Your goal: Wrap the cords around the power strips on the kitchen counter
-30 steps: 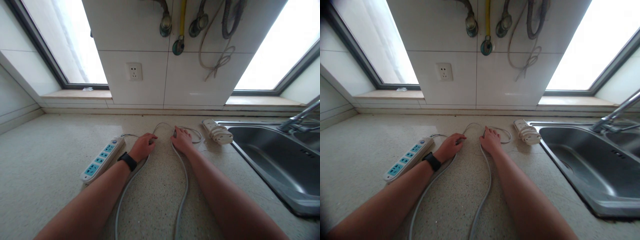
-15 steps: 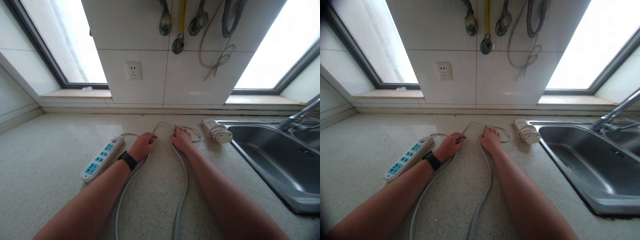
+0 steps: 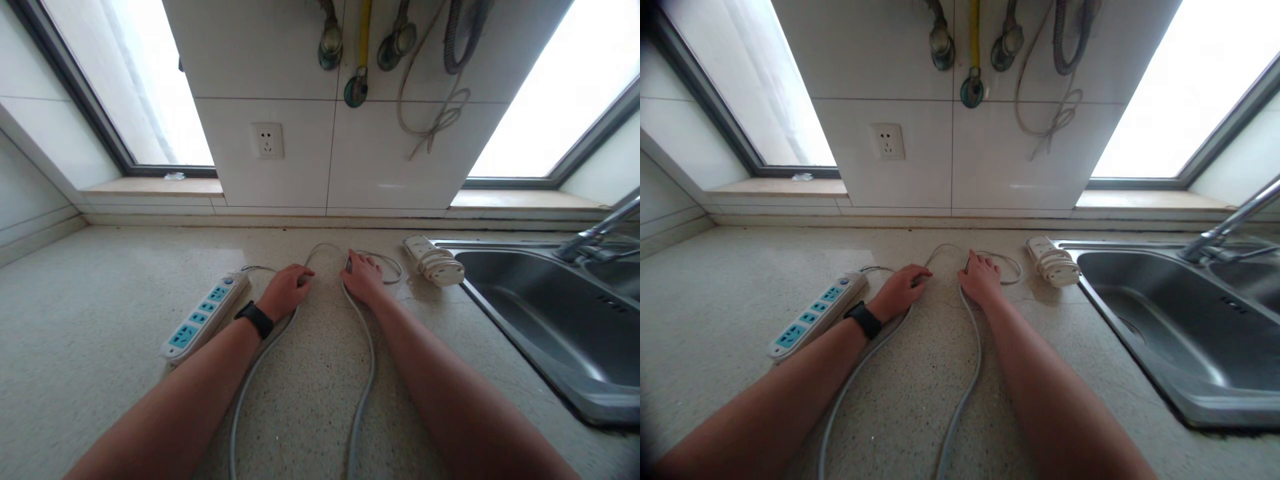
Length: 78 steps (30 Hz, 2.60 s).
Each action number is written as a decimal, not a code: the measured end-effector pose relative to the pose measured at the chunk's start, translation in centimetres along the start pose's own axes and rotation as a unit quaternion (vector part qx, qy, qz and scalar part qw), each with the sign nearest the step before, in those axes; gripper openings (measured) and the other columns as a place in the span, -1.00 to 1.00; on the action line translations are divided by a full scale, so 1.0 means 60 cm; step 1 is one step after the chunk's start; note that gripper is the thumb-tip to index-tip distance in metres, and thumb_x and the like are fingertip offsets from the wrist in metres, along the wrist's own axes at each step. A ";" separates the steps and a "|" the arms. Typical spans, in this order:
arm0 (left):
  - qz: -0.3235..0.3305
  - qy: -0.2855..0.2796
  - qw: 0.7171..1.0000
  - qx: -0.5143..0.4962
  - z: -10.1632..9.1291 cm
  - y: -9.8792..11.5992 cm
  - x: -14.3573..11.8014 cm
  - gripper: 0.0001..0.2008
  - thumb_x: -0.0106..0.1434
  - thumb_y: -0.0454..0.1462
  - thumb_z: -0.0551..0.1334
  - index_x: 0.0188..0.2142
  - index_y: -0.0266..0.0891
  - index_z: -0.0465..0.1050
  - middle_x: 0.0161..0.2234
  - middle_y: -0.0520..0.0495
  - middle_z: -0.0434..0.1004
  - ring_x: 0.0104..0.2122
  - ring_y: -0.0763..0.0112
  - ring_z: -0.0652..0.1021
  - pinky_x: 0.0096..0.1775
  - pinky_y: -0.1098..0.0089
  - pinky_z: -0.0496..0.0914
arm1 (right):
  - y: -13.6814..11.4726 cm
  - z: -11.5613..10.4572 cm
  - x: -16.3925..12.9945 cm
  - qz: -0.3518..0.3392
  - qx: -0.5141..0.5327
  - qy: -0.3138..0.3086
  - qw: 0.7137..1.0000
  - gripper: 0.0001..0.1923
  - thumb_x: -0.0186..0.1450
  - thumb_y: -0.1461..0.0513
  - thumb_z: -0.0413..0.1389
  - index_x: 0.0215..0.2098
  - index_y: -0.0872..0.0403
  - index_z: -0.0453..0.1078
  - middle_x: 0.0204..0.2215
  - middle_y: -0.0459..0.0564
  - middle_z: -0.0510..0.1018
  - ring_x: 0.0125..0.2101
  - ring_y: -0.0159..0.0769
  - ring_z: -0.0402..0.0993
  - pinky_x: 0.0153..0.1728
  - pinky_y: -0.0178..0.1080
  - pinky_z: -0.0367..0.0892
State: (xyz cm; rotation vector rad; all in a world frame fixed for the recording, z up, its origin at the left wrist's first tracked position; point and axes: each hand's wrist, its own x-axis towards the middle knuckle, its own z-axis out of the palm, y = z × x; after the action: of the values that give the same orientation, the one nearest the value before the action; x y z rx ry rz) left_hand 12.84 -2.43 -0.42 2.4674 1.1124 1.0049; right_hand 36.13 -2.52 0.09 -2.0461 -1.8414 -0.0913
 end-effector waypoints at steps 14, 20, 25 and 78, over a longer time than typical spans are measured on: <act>-0.006 -0.003 1.000 0.001 -0.002 0.005 0.001 -0.72 0.26 -0.35 0.14 -0.07 -0.27 0.51 -0.11 -0.12 0.53 -0.08 0.30 0.51 0.05 0.29 0.35 | 0.000 0.000 -0.002 0.002 0.024 0.013 1.000 -0.27 0.28 0.11 -0.02 0.38 0.11 0.04 0.21 0.15 0.33 0.19 0.06 0.18 0.14 0.09 0.07; -0.008 -0.006 1.000 0.010 -0.001 0.003 0.001 -0.71 0.26 -0.35 0.14 -0.05 -0.27 0.50 -0.10 -0.14 0.53 -0.07 0.28 0.51 0.06 0.27 0.35 | -0.001 0.001 -0.002 -0.004 0.025 0.014 1.000 -0.31 0.27 0.12 0.01 0.35 0.08 0.08 0.18 0.16 0.36 0.18 0.08 0.18 0.13 0.06 0.07; 0.023 0.003 0.999 0.039 0.004 0.001 0.000 -0.68 0.23 -0.37 0.14 -0.04 -0.28 0.50 -0.09 -0.17 0.50 -0.06 0.28 0.49 0.09 0.25 0.33 | -0.013 -0.009 -0.010 -0.066 0.036 0.010 0.997 -0.38 0.30 0.21 -0.01 0.32 0.08 0.08 0.09 0.16 0.41 0.07 -0.06 0.32 0.07 -0.11 0.15; -0.062 0.087 0.923 -0.369 -0.117 0.459 -0.342 -0.59 0.28 -0.27 0.12 0.12 -0.06 0.34 0.14 -0.19 0.08 0.01 0.29 0.47 0.05 0.26 0.48 | -0.141 -0.236 -0.589 -0.006 0.713 -0.230 0.662 -0.31 0.18 0.20 0.24 0.18 -0.11 0.02 0.09 0.06 0.37 -0.15 -0.27 0.51 -0.17 -0.21 0.42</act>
State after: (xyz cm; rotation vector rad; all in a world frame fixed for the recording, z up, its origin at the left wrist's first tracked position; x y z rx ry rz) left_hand 13.85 -36.48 7.84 1.7121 0.7257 1.3189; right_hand 25.98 -39.94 4.58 -0.8457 -1.2273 1.4852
